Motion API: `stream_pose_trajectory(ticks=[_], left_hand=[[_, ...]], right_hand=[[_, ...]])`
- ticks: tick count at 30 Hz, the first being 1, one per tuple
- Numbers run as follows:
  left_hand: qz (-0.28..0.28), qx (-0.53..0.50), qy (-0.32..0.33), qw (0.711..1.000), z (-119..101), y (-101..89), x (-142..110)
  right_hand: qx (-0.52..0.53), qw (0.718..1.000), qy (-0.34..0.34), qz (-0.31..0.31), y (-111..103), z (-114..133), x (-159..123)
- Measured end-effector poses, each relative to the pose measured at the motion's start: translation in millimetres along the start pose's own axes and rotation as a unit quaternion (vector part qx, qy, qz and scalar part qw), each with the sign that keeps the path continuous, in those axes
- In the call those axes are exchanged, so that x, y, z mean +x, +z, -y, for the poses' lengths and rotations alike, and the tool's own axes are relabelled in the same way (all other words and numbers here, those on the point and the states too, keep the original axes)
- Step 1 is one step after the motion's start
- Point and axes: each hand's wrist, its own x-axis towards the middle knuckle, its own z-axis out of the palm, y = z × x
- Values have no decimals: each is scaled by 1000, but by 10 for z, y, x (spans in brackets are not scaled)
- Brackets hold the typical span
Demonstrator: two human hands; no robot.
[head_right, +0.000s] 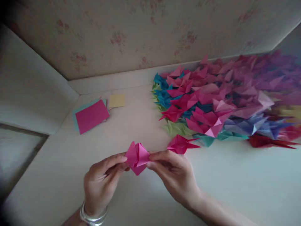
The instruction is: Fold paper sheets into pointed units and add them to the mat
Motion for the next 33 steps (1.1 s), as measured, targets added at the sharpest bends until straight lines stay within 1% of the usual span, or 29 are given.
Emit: stream_pose_trajectory(ticks=[2, 4, 8, 10, 14, 16, 21, 26, 30, 33], left_hand=[[4, 9, 1, 1000, -31, 18, 20], [6, 8, -13, 1000, -54, 29, 31], [1, -27, -83, 996, -62, 29, 25], [-3, -65, -125, 990, -53, 29, 20], [-9, -144, -223, 964, -54, 51, 31], [-5, -163, -250, 954, -67, 69, 36], [34, -170, -263, 949, -91, 103, 0], [77, -147, -259, 951, -72, 130, -55], [120, -92, -221, 964, -77, 142, -45], [128, -56, -204, 969, -97, 142, -13]], right_hand=[[-18, 1000, -12, 2, -3, 5, 35], [-35, 999, -24, 10, -9, 14, 59], [-60, 996, -47, 43, -22, 42, 72], [-52, 997, -31, 46, -25, 54, 73], [-17, 996, 53, 62, -2, 61, 61], [-16, 995, 76, 57, 26, 50, 40], [-11, 998, 54, 21, 103, -7, -18], [-32, 998, 59, 4, 121, -25, -4], [-53, 997, 62, -7, 107, -9, 26], [-75, 995, 66, -5, 108, -6, 38]])
